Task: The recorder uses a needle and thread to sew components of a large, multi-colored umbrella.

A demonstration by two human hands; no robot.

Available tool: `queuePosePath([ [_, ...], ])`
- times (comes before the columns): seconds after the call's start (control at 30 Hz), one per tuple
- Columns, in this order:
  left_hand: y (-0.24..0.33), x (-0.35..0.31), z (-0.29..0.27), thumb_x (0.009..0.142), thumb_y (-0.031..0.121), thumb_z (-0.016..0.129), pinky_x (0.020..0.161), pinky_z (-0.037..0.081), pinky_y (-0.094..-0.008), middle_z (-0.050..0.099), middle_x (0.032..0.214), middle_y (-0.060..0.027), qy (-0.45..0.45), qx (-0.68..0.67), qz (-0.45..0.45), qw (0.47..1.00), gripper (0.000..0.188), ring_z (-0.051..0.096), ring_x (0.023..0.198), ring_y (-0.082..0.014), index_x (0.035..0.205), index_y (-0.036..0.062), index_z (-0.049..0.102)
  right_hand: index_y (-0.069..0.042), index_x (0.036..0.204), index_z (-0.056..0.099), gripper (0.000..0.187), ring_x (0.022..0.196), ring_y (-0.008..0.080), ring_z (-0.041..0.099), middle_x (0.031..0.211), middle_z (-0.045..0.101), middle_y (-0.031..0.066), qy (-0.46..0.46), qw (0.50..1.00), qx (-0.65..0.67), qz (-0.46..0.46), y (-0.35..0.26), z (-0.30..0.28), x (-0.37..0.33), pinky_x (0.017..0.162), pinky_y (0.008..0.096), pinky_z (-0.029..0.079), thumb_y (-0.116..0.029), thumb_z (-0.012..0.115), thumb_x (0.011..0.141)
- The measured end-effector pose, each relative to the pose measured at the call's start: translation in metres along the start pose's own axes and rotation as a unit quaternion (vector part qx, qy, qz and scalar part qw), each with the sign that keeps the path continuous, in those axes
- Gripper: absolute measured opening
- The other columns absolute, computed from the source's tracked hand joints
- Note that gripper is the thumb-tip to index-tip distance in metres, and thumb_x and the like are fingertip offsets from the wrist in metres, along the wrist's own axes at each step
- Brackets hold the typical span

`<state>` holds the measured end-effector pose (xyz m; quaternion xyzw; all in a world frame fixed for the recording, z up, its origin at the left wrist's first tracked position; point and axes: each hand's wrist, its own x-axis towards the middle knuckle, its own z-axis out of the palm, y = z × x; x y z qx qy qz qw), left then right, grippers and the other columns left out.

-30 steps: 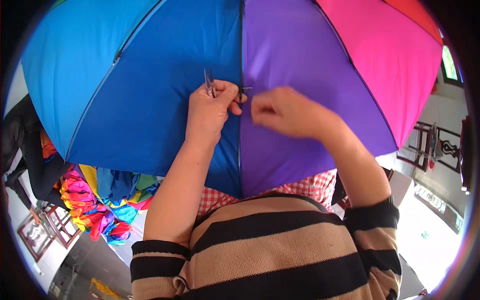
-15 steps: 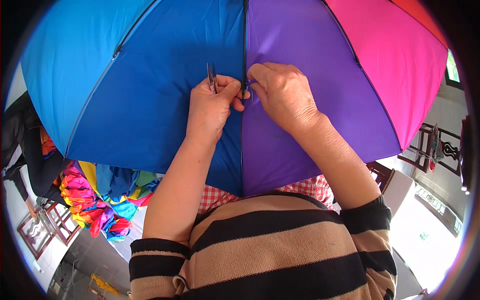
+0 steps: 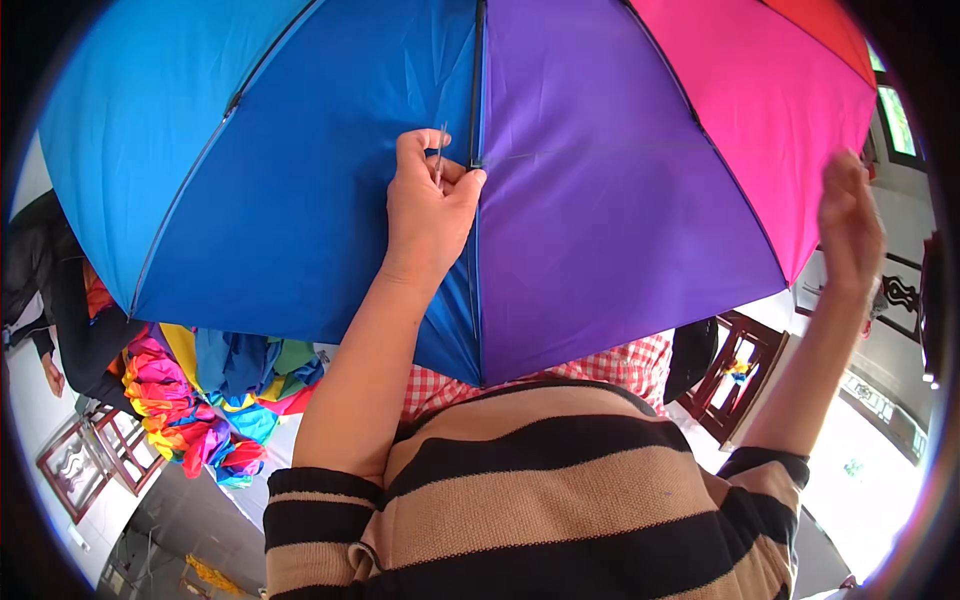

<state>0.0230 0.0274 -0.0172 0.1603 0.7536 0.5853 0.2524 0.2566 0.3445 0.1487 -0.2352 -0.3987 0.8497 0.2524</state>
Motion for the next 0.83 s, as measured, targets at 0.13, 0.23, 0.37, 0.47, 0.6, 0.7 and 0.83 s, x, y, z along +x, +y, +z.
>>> queuePosePath([
  [0.13, 0.002, 0.002, 0.005, 0.083, -0.003, 0.063, 0.064, 0.051, -0.0305, 0.061, 0.072, -0.0089, 0.010, 0.079, 0.064, 0.995, 0.037, 0.060, 0.063, -0.0161, 0.113, 0.0000, 0.043, 0.007, 0.122, 0.047, 0.026, 0.082, 0.0195, 0.052, 0.102, 0.052, 0.0122, -0.069, 0.990, -0.100, -0.070, -0.095, -0.013, -0.034, 0.077, 0.0297, 0.050, -0.005, 0.046, 0.099],
  [0.23, 0.009, -0.002, 0.009, 0.082, -0.003, 0.064, 0.068, 0.051, -0.0318, 0.059, 0.074, -0.0092, 0.016, 0.130, 0.080, 0.988, 0.040, 0.062, 0.068, -0.0207, 0.116, 0.0035, 0.044, 0.006, 0.127, 0.043, 0.030, 0.078, 0.0156, 0.043, 0.098, 0.050, 0.0105, -0.013, 0.971, -0.205, -0.124, -0.154, -0.035, -0.048, 0.065, 0.0277, 0.038, -0.002, 0.045, 0.098],
  [0.37, 0.006, -0.002, 0.013, 0.080, -0.002, 0.067, 0.067, 0.052, -0.0335, 0.058, 0.078, -0.0084, 0.037, 0.190, 0.197, 0.961, 0.032, 0.063, 0.071, -0.0233, 0.107, 0.0056, 0.053, 0.006, 0.125, 0.045, 0.029, 0.086, 0.0181, 0.050, 0.103, 0.052, 0.0122, -0.064, 0.968, -0.211, -0.122, -0.161, -0.038, -0.055, 0.073, 0.0278, 0.044, -0.001, 0.047, 0.097],
  [0.47, 0.005, 0.003, 0.015, 0.079, -0.001, 0.068, 0.062, 0.050, -0.0319, 0.060, 0.082, -0.0074, 0.051, 0.253, 0.265, 0.929, 0.023, 0.061, 0.069, -0.0214, 0.098, 0.0058, 0.058, 0.004, 0.120, 0.051, 0.025, 0.094, 0.0193, 0.056, 0.108, 0.055, 0.0127, 0.038, 0.957, -0.209, -0.198, -0.119, -0.013, -0.048, 0.081, 0.0280, 0.050, -0.001, 0.050, 0.096],
  [0.6, 0.000, 0.011, 0.001, 0.080, 0.002, 0.069, 0.053, 0.045, -0.0293, 0.063, 0.087, -0.0062, 0.037, 0.177, 0.255, 0.950, 0.010, 0.056, 0.062, -0.0186, 0.088, 0.0061, 0.062, -0.005, 0.095, 0.067, 0.011, 0.088, 0.0124, 0.061, 0.100, 0.063, 0.0029, 0.031, 0.786, -0.581, -0.209, 0.001, 0.058, -0.006, 0.081, 0.0259, 0.050, -0.012, 0.066, 0.087],
  [0.7, 0.011, 0.016, -0.007, 0.083, 0.005, 0.068, 0.050, 0.042, -0.0273, 0.065, 0.090, -0.0054, -0.004, 0.002, 0.139, 0.990, 0.005, 0.052, 0.058, -0.0167, 0.086, 0.0071, 0.064, -0.003, 0.089, 0.064, 0.006, 0.076, 0.0090, 0.058, 0.080, 0.060, 0.0005, -0.181, 0.754, -0.620, -0.115, 0.108, 0.086, 0.007, 0.067, 0.0273, 0.048, -0.006, 0.064, 0.084],
  [0.83, 0.028, 0.015, -0.017, 0.088, 0.013, 0.068, 0.053, 0.042, -0.0267, 0.068, 0.096, -0.0046, -0.036, -0.247, -0.082, 0.965, 0.005, 0.052, 0.062, -0.0149, 0.084, 0.0112, 0.066, -0.006, 0.119, 0.056, 0.037, 0.095, 0.0262, 0.066, 0.099, 0.067, 0.0145, -0.218, 0.670, -0.687, -0.177, 0.227, 0.111, 0.019, 0.084, 0.0383, 0.052, -0.006, 0.065, 0.082],
])
